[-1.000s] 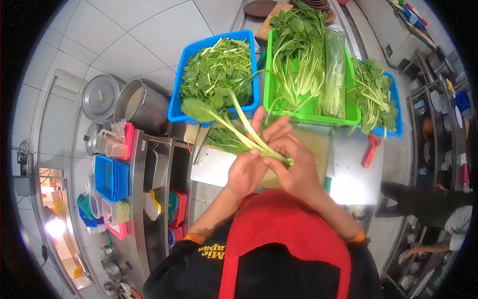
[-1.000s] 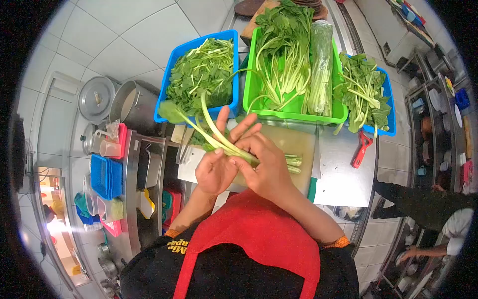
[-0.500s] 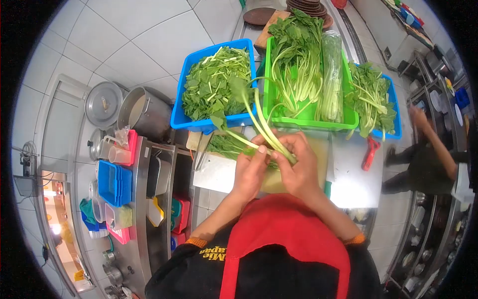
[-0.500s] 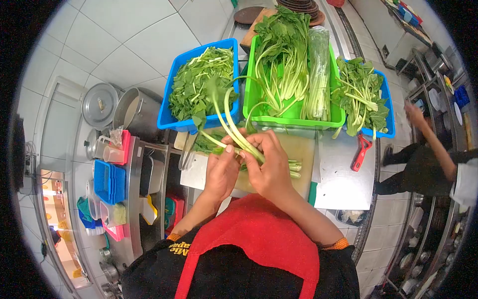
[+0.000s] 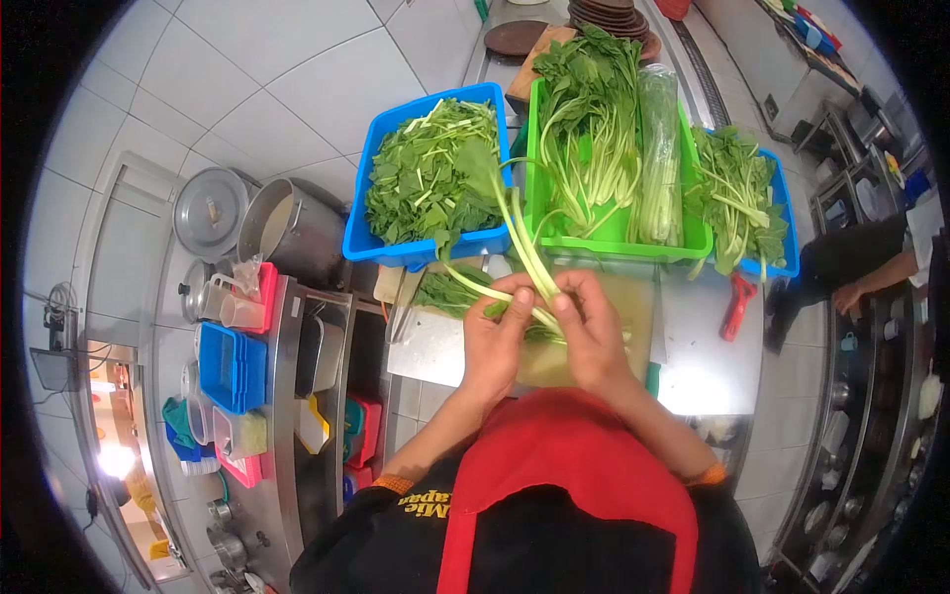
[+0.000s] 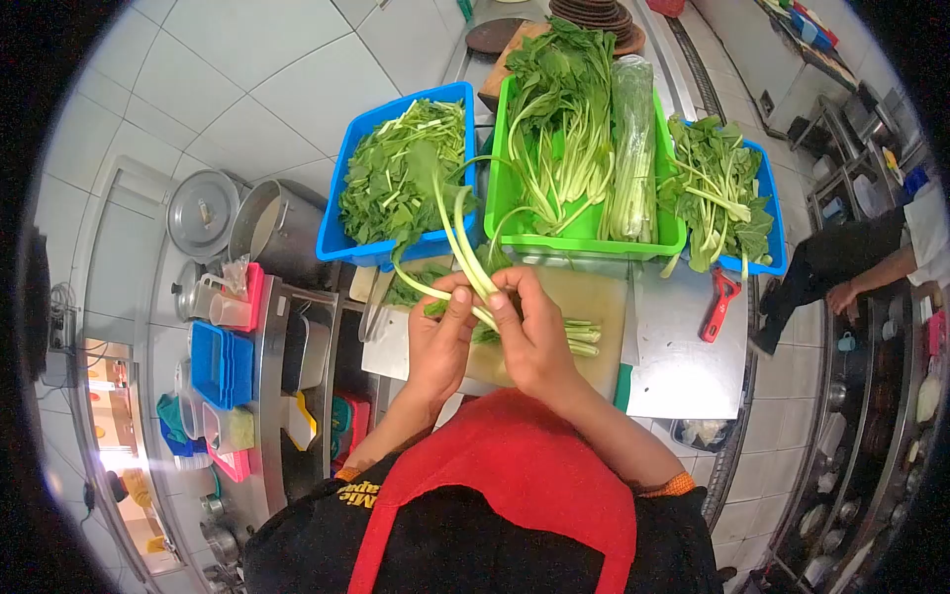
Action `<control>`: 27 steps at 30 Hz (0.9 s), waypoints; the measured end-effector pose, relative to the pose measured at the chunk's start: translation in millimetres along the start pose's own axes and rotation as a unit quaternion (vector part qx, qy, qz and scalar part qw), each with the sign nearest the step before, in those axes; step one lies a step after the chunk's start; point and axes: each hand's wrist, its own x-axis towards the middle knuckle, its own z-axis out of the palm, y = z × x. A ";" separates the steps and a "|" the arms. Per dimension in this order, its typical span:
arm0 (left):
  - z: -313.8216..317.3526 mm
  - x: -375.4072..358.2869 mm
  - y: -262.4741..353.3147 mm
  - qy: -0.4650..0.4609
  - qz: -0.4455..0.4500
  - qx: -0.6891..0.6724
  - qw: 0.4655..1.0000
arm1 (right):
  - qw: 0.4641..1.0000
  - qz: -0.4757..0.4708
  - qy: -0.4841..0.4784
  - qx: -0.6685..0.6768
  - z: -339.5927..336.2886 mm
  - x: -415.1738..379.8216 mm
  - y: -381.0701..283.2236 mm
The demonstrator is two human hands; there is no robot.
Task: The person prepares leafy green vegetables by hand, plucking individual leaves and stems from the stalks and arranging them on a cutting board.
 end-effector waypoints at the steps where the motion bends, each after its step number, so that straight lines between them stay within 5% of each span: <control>1: 0.6 -0.3 -1.5 0.002 0.012 0.025 1.000 | 0.998 -0.034 -0.008 -0.045 2.4 -0.3 -2.5; 5: 0.6 0.7 -3.6 -0.006 0.042 0.036 0.998 | 0.976 -0.110 -0.024 -0.184 -3.4 2.7 -4.0; 8: -0.7 1.0 -6.9 -0.026 0.031 -0.149 0.988 | 0.987 -0.056 0.026 -0.150 -1.0 1.5 -0.1; 12: 1.1 3.5 -4.7 -0.031 0.017 -0.202 0.979 | 0.997 -0.027 0.021 -0.066 -1.9 6.5 8.3; 14: -0.9 7.2 -6.3 -0.034 0.029 -0.098 0.994 | 0.992 -0.062 -0.023 -0.110 -6.8 8.5 1.1; 17: -0.2 10.9 -3.4 -0.007 0.014 -0.190 0.982 | 0.967 -0.095 -0.116 -0.207 -22.0 8.3 -10.4; 21: -40.7 13.6 -12.0 -0.029 -0.023 -0.248 0.968 | 0.946 0.074 -0.208 -0.235 -49.9 -9.5 -5.0; 27: -58.9 5.6 -30.9 0.128 -0.010 -0.147 0.981 | 0.960 0.181 -0.078 -0.198 -105.4 -55.3 69.6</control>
